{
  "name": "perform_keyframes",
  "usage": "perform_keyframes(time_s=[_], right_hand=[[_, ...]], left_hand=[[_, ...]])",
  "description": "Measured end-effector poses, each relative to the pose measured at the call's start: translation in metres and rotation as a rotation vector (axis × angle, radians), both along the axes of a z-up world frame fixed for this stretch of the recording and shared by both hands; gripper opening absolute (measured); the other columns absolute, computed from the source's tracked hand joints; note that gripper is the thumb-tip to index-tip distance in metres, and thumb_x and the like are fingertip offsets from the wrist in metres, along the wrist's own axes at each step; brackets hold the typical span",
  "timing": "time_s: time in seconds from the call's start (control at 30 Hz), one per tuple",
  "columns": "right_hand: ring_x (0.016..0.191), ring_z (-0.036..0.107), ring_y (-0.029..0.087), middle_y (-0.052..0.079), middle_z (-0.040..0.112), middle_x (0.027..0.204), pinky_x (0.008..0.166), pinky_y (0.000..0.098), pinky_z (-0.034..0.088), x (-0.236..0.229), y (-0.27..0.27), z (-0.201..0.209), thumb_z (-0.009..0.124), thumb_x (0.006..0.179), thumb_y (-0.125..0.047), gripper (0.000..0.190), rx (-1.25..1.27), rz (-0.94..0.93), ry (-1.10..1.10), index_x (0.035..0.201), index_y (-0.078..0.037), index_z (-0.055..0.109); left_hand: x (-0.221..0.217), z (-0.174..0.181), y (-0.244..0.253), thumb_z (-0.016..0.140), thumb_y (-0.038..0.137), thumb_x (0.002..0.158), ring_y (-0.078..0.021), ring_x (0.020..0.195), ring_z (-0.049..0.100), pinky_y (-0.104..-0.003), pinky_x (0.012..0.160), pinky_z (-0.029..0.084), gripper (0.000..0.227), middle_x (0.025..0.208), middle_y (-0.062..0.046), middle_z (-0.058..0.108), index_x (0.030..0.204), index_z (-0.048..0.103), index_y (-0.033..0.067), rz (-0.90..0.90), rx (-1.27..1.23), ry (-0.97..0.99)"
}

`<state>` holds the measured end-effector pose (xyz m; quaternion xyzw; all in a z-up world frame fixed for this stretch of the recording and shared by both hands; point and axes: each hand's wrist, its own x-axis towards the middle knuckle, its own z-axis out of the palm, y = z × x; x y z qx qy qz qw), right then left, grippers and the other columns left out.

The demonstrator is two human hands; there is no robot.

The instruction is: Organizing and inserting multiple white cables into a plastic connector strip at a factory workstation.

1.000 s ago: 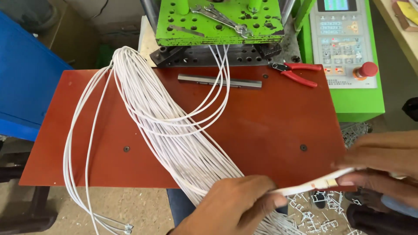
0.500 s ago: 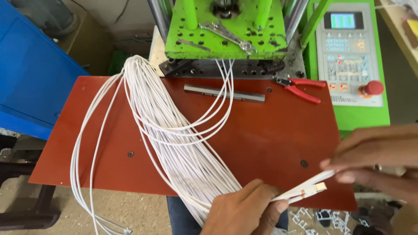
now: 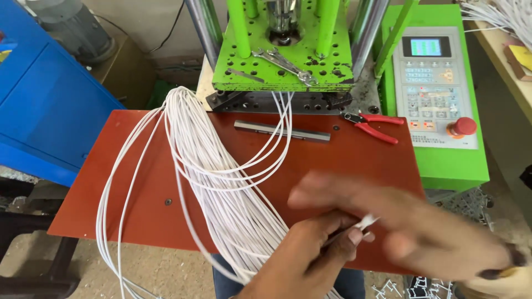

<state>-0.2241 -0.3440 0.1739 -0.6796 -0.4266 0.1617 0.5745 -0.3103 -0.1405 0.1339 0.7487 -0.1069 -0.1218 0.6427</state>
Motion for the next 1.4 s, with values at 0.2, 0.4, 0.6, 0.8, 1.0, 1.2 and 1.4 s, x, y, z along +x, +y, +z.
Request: perform_keyframes(time_s=[0.2,0.4,0.6,0.8,1.0,1.2,1.4], right_hand=[[0.157,0.042,0.038,0.024,0.039,0.166,0.125,0.0516,0.035,0.011,0.013,-0.003,0.031,0.098,-0.082,0.107,0.113,0.003,0.065,0.167,-0.001,0.015],[0.149,0.043,0.035,0.023,0.047,0.157,0.124,0.0461,0.034,0.015,0.031,-0.014,0.032,0.107,-0.06,0.078,-0.047,-0.254,-0.404,0.153,0.003,0.033],[0.126,0.062,0.044,0.028,0.062,0.13,0.109,0.0496,0.053,0.03,0.049,-0.041,0.062,0.092,0.004,0.037,-0.078,-0.73,-1.184,0.129,0.01,0.058],[0.126,0.063,0.044,0.027,0.063,0.13,0.111,0.0531,0.053,0.051,0.063,-0.056,0.07,0.085,0.012,0.037,-0.139,-0.684,-1.384,0.123,0.011,0.066],[0.12,0.067,0.033,0.017,0.065,0.134,0.102,0.0412,0.057,0.058,0.052,-0.085,0.071,0.087,0.008,0.036,-0.308,-0.689,-1.177,0.122,0.006,0.065],[0.118,0.067,0.037,0.019,0.06,0.135,0.098,0.0417,0.057,0.054,0.055,-0.076,0.067,0.082,0.008,0.045,-0.348,-0.668,-1.132,0.127,0.004,0.064],[0.1,0.073,0.029,0.017,0.062,0.131,0.081,0.0381,0.06,0.056,0.041,-0.09,0.074,0.086,0.007,0.033,-0.367,-0.704,-1.077,0.118,0.004,0.069]], left_hand=[[0.014,-0.006,0.003,0.051,0.019,0.108,-0.0084,0.072,0.052,-0.026,0.064,0.045,0.026,0.083,-0.001,0.057,0.115,0.064,-0.0029,-0.072,-0.242,0.074],[0.056,-0.025,0.007,0.05,0.012,0.108,-0.0089,0.079,0.055,-0.025,0.069,0.048,0.02,0.088,-0.002,0.059,0.109,0.059,-0.0067,-0.061,-0.315,-0.089],[0.14,-0.011,0.033,0.053,0.018,0.105,-0.0102,0.091,0.058,-0.028,0.084,0.049,0.026,0.095,-0.002,0.065,0.112,0.067,-0.0026,-0.002,-0.257,-0.074],[0.184,-0.029,0.032,0.051,0.027,0.102,-0.0136,0.107,0.061,-0.03,0.098,0.045,0.032,0.106,-0.002,0.069,0.114,0.069,0.0034,-0.049,-0.19,0.122],[0.225,-0.108,0.023,0.043,0.031,0.105,-0.0219,0.105,0.069,-0.039,0.103,0.051,0.042,0.107,-0.008,0.074,0.114,0.069,-0.0013,-0.177,-0.255,0.113],[0.231,-0.079,0.029,0.042,0.03,0.101,-0.0261,0.104,0.071,-0.038,0.096,0.051,0.044,0.103,-0.012,0.076,0.105,0.073,-0.0011,-0.197,-0.162,0.079],[0.223,-0.1,0.055,0.061,0.018,0.089,-0.0344,0.108,0.067,-0.042,0.093,0.051,0.03,0.109,-0.018,0.07,0.111,0.069,-0.0014,-0.328,0.42,-0.519]])
